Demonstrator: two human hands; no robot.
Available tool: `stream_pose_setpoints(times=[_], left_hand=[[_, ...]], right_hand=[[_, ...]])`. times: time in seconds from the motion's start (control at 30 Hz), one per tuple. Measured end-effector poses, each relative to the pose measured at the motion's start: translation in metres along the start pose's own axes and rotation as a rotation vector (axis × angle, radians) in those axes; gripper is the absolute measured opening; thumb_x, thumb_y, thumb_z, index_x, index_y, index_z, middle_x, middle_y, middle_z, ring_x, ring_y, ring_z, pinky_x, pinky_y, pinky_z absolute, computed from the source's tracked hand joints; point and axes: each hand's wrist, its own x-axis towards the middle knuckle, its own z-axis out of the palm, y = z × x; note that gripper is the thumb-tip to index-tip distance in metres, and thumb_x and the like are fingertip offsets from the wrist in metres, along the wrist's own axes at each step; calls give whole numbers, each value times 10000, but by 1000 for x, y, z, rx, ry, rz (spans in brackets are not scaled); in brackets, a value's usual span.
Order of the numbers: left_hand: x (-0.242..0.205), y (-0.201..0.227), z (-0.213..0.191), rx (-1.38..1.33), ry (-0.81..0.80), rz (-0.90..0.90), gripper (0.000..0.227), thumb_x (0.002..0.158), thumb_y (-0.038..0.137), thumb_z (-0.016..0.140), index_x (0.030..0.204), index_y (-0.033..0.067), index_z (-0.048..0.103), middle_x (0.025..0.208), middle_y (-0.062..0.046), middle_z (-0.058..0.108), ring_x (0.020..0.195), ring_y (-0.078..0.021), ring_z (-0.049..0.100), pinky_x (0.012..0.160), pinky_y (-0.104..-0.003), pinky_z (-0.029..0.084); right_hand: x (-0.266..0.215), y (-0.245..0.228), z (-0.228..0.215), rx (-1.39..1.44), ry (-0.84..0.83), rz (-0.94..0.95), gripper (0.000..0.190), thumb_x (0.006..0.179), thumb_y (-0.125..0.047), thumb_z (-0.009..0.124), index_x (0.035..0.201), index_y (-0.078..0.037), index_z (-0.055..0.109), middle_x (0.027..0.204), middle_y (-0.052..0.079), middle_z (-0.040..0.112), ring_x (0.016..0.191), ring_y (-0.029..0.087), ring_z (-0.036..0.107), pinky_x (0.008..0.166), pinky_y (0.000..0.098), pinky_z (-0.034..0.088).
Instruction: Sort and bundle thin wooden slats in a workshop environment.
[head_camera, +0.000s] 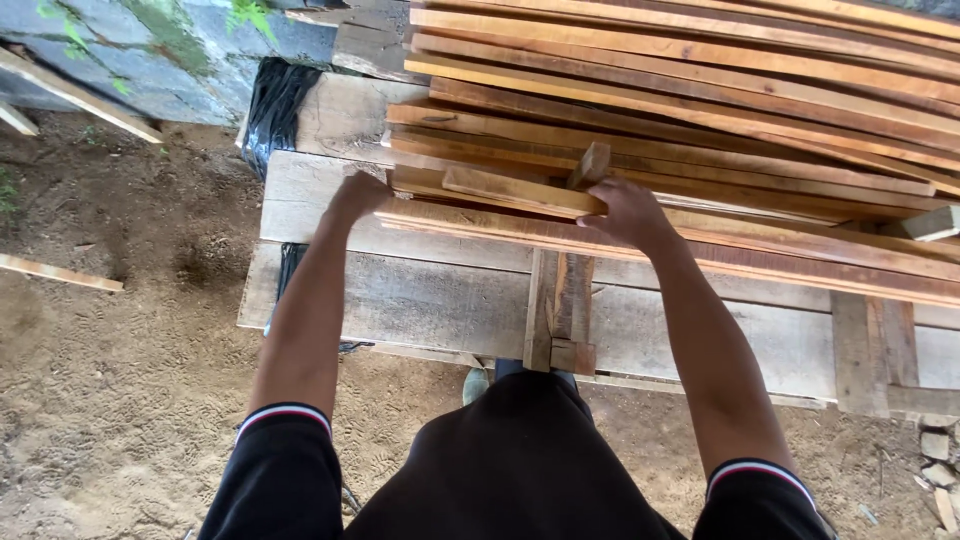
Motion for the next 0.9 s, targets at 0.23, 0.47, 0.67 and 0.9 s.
stream_pose_setpoints(times=[0.23,0.47,0.67,0.9], left_hand=[[-8,76,-9,331,-157,84,539,843,418,563,1200,58,748,1225,-198,739,1236,-421,647,1010,-582,528],[-16,102,-13,406,-228,-104,648,958,413,460,1446,-3,557,1422,-247,605,1377,-378,534,1104,-563,430],[-90,149,-79,413,-439,-80,740,972,377,425,1598,-11,343,1653,-202,353,1544,-347,311,1245,-519,306],[-128,141,-109,-348,-510,-383,1053,872,381,616,1670,49,14,1723,-243,18,1573,-437,73,1146,-720,294]], right_hand=[[-9,43,30,27,2,70,567,865,-499,748,1345,-204,684,1348,48,677,1273,321,633,1028,524,531],[-16,61,42,73,84,97,587,821,-489,797,1336,-225,698,1378,51,651,1276,319,637,1027,516,539],[-10,70,56,83,95,96,597,805,-493,811,1330,-230,703,1378,55,641,1281,318,634,1034,511,537],[-12,65,46,91,50,114,590,825,-510,791,1332,-221,702,1365,44,656,1258,322,647,1036,525,534]])
